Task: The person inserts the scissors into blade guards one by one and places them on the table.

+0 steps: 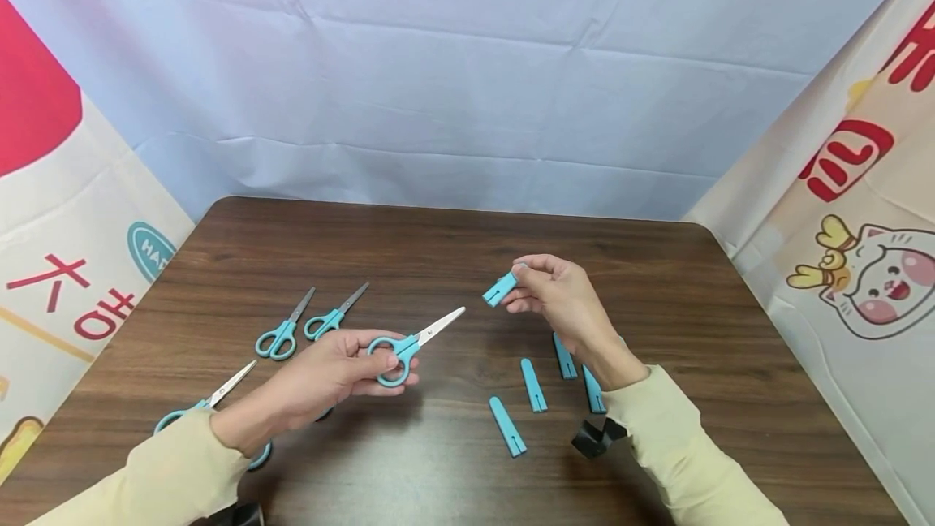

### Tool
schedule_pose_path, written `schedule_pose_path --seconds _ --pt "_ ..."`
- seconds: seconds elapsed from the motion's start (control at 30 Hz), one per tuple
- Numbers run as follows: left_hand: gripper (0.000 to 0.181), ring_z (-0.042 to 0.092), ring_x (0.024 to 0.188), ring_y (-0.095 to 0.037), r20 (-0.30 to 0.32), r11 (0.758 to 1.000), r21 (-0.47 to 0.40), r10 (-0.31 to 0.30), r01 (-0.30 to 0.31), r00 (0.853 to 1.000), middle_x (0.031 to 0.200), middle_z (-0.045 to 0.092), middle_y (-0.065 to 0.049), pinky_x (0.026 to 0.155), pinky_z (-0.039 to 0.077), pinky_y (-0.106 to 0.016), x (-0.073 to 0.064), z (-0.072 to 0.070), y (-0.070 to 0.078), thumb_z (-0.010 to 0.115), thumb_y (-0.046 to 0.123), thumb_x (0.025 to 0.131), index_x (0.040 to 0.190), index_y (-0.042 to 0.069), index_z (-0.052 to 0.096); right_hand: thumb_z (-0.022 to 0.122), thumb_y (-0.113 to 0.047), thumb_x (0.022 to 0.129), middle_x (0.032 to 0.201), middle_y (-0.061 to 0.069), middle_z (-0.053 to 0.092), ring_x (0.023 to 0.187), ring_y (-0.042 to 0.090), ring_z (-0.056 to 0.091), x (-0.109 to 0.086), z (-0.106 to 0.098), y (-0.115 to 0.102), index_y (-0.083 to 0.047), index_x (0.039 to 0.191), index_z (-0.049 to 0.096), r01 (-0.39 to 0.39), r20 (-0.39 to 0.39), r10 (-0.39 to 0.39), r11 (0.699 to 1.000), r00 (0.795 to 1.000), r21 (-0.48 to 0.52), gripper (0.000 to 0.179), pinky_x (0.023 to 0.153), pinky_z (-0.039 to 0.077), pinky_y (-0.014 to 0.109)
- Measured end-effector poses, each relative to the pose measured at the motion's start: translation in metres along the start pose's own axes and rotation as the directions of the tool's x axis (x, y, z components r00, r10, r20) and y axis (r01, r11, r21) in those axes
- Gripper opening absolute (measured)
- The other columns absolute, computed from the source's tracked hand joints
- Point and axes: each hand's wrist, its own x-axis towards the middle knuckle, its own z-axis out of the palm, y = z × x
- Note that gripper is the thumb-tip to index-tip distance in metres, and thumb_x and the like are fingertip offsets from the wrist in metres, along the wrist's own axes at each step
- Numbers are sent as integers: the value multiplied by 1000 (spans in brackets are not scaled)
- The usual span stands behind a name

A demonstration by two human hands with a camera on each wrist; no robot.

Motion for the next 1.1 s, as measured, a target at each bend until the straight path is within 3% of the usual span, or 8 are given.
schedule_pose_path --seconds 1.1 --pt "33 72 104 -26 20 999 -43 -10 11 1000 118 69 -25 93 60 -38 11 11 -13 56 -2 104 131 -21 53 61 -12 106 93 9 72 82 20 74 -15 31 13 6 120 56 -16 62 9 994 998 109 23 76 64 32"
